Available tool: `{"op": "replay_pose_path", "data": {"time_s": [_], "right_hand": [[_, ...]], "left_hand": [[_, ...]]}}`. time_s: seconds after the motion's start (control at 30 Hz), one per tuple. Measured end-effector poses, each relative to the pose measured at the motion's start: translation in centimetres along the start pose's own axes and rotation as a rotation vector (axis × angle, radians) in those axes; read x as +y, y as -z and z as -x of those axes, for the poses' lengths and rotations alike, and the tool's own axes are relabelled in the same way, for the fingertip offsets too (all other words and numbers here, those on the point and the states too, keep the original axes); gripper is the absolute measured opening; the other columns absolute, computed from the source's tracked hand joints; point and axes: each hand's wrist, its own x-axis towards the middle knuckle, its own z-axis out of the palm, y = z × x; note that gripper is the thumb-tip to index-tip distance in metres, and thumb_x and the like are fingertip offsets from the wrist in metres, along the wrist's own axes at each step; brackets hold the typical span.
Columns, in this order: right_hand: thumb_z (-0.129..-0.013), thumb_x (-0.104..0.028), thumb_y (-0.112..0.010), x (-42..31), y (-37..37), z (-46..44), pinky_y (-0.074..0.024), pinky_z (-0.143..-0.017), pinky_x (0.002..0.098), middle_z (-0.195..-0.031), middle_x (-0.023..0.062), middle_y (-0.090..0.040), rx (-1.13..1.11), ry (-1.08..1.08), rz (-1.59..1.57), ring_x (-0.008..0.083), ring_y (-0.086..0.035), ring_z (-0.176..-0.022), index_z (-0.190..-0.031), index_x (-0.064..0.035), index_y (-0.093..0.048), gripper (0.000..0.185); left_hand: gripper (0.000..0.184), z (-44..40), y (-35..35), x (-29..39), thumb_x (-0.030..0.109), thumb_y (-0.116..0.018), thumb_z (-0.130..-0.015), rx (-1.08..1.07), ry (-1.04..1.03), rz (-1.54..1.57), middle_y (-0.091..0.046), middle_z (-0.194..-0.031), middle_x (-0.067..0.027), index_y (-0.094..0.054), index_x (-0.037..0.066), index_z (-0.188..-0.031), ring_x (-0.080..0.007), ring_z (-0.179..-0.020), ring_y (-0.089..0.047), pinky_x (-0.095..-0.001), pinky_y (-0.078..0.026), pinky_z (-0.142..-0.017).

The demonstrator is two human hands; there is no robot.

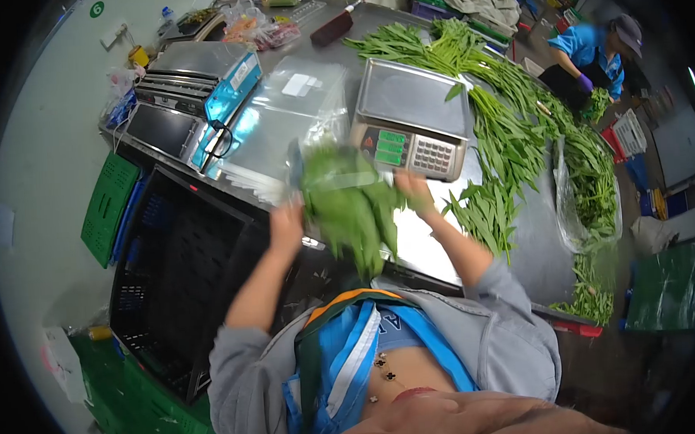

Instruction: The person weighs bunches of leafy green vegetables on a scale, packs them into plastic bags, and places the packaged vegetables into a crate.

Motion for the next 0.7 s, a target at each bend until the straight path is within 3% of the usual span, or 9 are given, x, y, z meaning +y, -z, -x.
{"op": "replay_pose_path", "data": {"time_s": [0.03,0.1,0.17,0.23,0.3,0.33,0.43,0.53,0.7], "right_hand": [[-0.09,-0.033,-0.041,-6.3,1.5,-0.7,-0.0382,-0.051,0.0268,-0.06,-0.0014,-0.048,0.123,0.092,-0.365,0.0086,-0.045,-0.057,-0.071,-0.0028,-0.054,0.038],[-0.091,-0.03,-0.042,-13.5,4.9,-0.5,-0.0351,-0.05,0.0223,-0.057,-0.0051,-0.044,0.076,0.228,-0.656,0.0077,-0.042,-0.054,-0.065,-0.0034,-0.052,0.039],[-0.09,-0.025,-0.046,-18.1,7.9,1.5,-0.0312,-0.049,0.0192,-0.057,-0.0047,-0.042,0.091,0.35,-0.719,0.006,-0.037,-0.053,-0.062,-0.0043,-0.05,0.035],[-0.086,-0.021,-0.052,-19.8,10.7,0.8,-0.0354,-0.051,0.0226,-0.061,-0.0007,-0.048,0.09,0.468,-0.242,0.0092,-0.046,-0.056,-0.064,-0.004,-0.052,0.028],[-0.08,-0.016,-0.058,-20.4,10.5,-1.7,-0.0388,-0.055,0.0293,-0.063,0.0057,-0.054,0.534,0.779,0.368,0.02,-0.053,-0.064,-0.067,-0.0047,-0.055,0.017],[-0.073,-0.012,-0.06,-21.0,10.2,-2.5,-0.0402,-0.061,0.0348,-0.068,0.012,-0.056,0.751,1.009,0.605,0.0292,-0.054,-0.071,-0.071,-0.0046,-0.056,0.009],[-0.075,-0.014,-0.058,-20.9,7.3,-2.1,-0.044,-0.064,0.0387,-0.073,0.0119,-0.058,0.067,0.806,0.559,0.0304,-0.056,-0.071,-0.079,-0.0068,-0.059,0.008],[-0.076,-0.019,-0.057,-23.7,6.5,-1.9,-0.0445,-0.064,0.0405,-0.073,0.0124,-0.058,-0.081,0.545,0.668,0.0313,-0.057,-0.073,-0.078,-0.0087,-0.061,0.011],[-0.076,-0.022,-0.056,-23.6,5.9,-2.7,-0.0455,-0.064,0.0377,-0.072,0.0112,-0.059,-0.025,0.637,0.875,0.0294,-0.058,-0.075,-0.077,-0.0109,-0.063,0.013]], "left_hand": [[0.039,-4.5,0.5,-1.7,0.024,-0.044,-0.089,0.137,-0.66,-0.508,-0.041,-0.048,-0.0093,-0.049,-0.001,-0.06,-0.0221,-0.046,-0.048,-0.0355,-0.034,-0.039],[0.044,-7.4,4.1,6.7,0.034,-0.044,-0.09,-0.128,0.206,0.744,-0.038,-0.047,-0.0036,-0.051,0.001,-0.061,-0.0162,-0.043,-0.047,-0.0284,-0.035,-0.036],[0.041,-7.9,6.9,9.2,0.038,-0.042,-0.09,-0.206,0.056,0.915,-0.052,-0.052,-0.0026,-0.057,0.001,-0.077,-0.0108,-0.038,-0.047,-0.0221,-0.038,-0.036],[0.042,-8.8,7.5,12.2,0.04,-0.043,-0.088,-0.166,0.152,0.875,-0.06,-0.066,-0.0078,-0.055,0.0,-0.09,-0.0137,-0.047,-0.056,-0.0221,-0.046,-0.041],[0.039,-9.8,6.3,14.2,0.038,-0.046,-0.087,-0.172,0.368,1.052,-0.058,-0.068,-0.0085,-0.054,0.0,-0.081,-0.0193,-0.063,-0.06,-0.0291,-0.052,-0.056],[0.037,-10.7,5.6,10.3,0.038,-0.05,-0.085,-0.386,0.467,1.192,-0.059,-0.075,-0.0093,-0.055,0.002,-0.081,-0.0235,-0.077,-0.06,-0.0392,-0.052,-0.07],[0.023,-10.8,3.7,7.9,0.027,-0.054,-0.085,-0.458,0.573,1.368,-0.057,-0.072,-0.0065,-0.056,0.006,-0.077,-0.0278,-0.083,-0.058,-0.0568,-0.045,-0.077],[0.013,-10.9,3.1,7.9,0.017,-0.053,-0.082,-0.515,0.441,1.436,-0.055,-0.069,-0.005,-0.055,0.006,-0.075,-0.0245,-0.086,-0.057,-0.0572,-0.045,-0.078],[0.014,-11.3,2.8,9.2,0.016,-0.047,-0.083,-0.527,0.34,1.34,-0.054,-0.073,-0.0055,-0.053,0.005,-0.076,-0.0244,-0.089,-0.056,-0.0496,-0.047,-0.076]]}}
